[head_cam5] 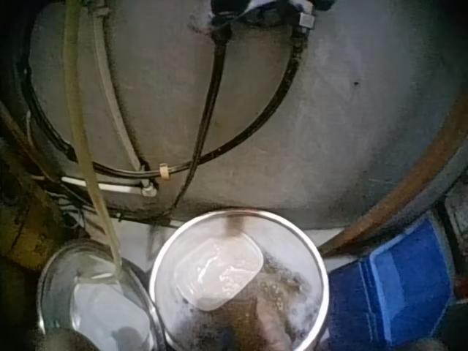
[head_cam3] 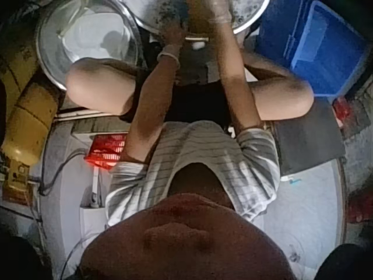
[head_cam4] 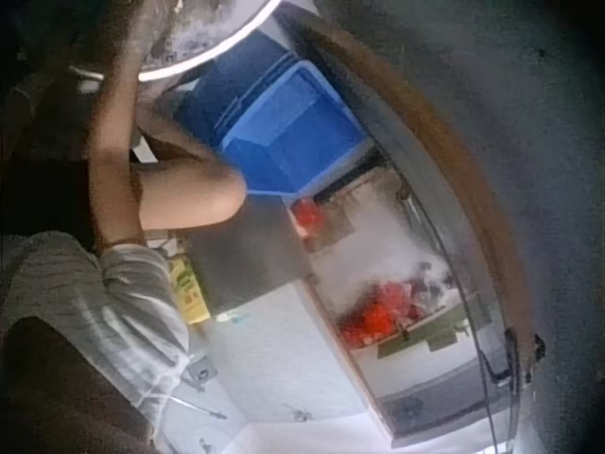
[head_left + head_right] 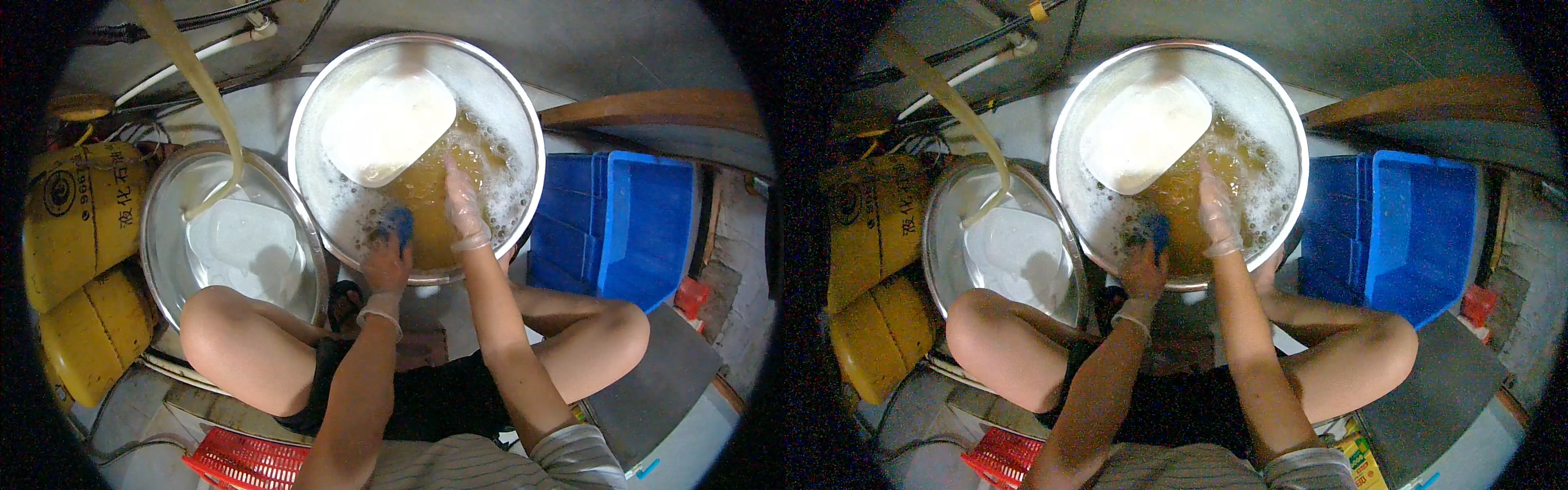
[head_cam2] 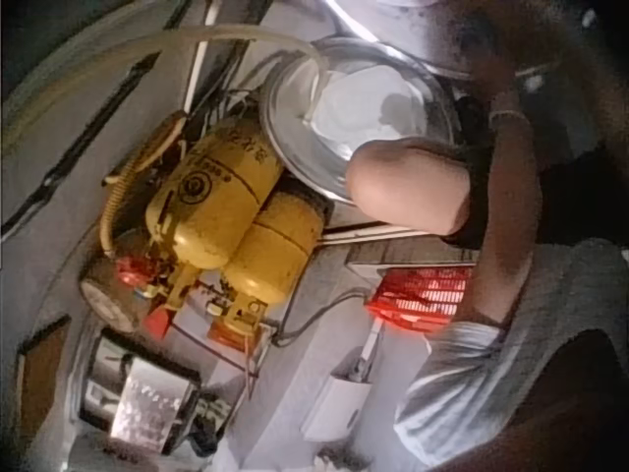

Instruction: The person washes white rectangular plates in a large metal basin filled with soapy water. They use a blue sponge to scrub each plate, rinse it under running water from a hose, and place the cleaned plate into a second basin.

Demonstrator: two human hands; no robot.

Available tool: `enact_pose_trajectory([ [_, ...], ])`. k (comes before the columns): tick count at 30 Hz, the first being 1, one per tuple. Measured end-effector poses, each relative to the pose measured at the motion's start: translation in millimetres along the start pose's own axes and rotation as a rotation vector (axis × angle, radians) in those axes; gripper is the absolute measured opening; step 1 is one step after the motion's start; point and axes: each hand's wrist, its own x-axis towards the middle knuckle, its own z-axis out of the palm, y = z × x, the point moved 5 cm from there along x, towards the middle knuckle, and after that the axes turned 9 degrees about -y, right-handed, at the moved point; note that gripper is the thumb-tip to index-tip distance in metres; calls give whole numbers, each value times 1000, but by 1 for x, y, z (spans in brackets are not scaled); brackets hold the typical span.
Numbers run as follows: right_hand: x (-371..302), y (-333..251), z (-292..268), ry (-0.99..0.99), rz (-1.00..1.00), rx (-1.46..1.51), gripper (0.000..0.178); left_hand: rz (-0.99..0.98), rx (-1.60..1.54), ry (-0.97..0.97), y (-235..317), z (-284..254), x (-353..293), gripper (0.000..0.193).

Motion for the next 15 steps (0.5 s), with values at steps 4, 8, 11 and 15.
enact_pose_trajectory([
  [4, 2, 37, -8, -11, -187, -460, 42, -16, 48, 37, 3, 0, -1, 39],
  [8, -6, 64, -9, 155, -402, -642, 35, -17, 30, 17, 6, -4, -2, 41],
  [11, -9, 70, -5, 215, -295, -643, 34, -71, 51, -39, 1, 0, 0, 40],
  [15, -13, 73, -6, 265, -194, -609, 33, -14, 63, 45, 2, -6, -1, 39],
])
